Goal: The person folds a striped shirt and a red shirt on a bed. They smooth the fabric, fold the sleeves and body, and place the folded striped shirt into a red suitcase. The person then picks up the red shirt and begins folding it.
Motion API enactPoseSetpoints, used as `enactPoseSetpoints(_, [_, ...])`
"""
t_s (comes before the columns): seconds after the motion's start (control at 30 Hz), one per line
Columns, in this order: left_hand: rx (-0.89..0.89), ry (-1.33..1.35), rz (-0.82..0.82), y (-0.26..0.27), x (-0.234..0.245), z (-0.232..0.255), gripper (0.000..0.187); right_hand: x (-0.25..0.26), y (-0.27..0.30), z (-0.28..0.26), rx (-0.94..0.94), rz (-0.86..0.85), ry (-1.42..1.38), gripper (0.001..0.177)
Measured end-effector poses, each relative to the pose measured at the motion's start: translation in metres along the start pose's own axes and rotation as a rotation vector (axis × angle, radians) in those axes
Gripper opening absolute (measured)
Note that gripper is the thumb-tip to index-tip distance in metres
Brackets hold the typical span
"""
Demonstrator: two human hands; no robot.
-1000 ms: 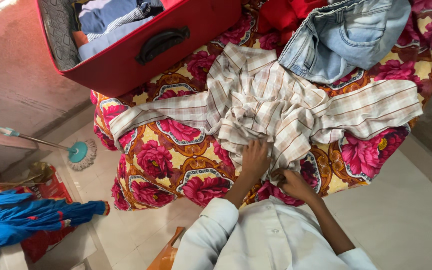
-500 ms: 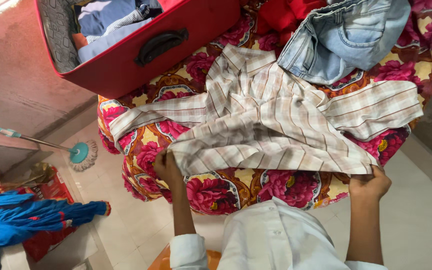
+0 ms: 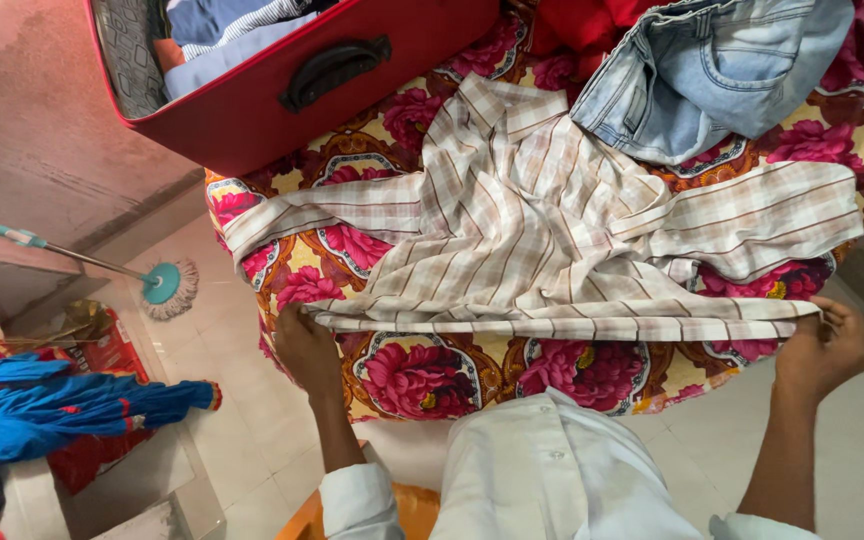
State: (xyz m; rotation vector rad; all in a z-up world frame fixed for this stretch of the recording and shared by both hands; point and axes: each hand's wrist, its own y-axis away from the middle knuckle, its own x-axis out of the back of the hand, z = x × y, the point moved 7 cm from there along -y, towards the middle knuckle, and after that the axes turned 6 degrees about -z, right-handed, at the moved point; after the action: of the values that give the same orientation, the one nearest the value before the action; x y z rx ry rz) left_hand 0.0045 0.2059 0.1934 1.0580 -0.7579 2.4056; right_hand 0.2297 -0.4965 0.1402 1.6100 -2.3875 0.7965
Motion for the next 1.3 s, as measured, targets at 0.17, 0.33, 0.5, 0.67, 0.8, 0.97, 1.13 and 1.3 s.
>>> enactPoseSetpoints(0.17, [0.074, 0.151, -0.313, -0.030, -0.019, 0.004, 0.016, -0.030, -0.011, -0.072, 0.215, -0.242, 0.224, 0.024])
enactPoseSetpoints(0.33, [-0.075, 0.623, -0.493, -0.009, -0.066, 0.093, 0.020, -0.086, -0.008, -0.105, -0.044, -0.394, -0.013, 0.024])
enactPoseSetpoints(0.5, [-0.488, 0.605, -0.779, 0.111, -0.091, 0.218, 0.046, -0.167, 0.054, -0.132, -0.123, -0.808, -0.048, 0.034])
enactPoseSetpoints(0.67, [-0.760, 0.275, -0.853, 0.159, -0.108, 0.223, 0.052, -0.180, 0.095, -0.141, -0.095, -0.966, 0.031, 0.029])
enactPoseSetpoints(0.8, [-0.684, 0.236, -0.617, 0.092, -0.091, 0.172, 0.043, -0.157, 0.065, -0.136, -0.005, -0.862, 0.135, 0.032])
enactPoseSetpoints(0.97, [-0.330, 0.540, -0.126, -0.084, 0.014, 0.085, 0.029, -0.080, -0.037, -0.147, 0.342, -0.380, 0.172, 0.027])
enactPoseSetpoints(1.13, [-0.165, 0.900, -0.110, -0.224, 0.109, 0.083, 0.023, -0.025, -0.146, -0.134, 0.095, -0.169, 0.081, 0.024])
enactPoseSetpoints(1.3, [-0.310, 1.164, -0.128, -0.295, 0.168, 0.151, 0.018, -0.011, -0.097, -0.149, 0.144, -0.074, 0.120, 0.019])
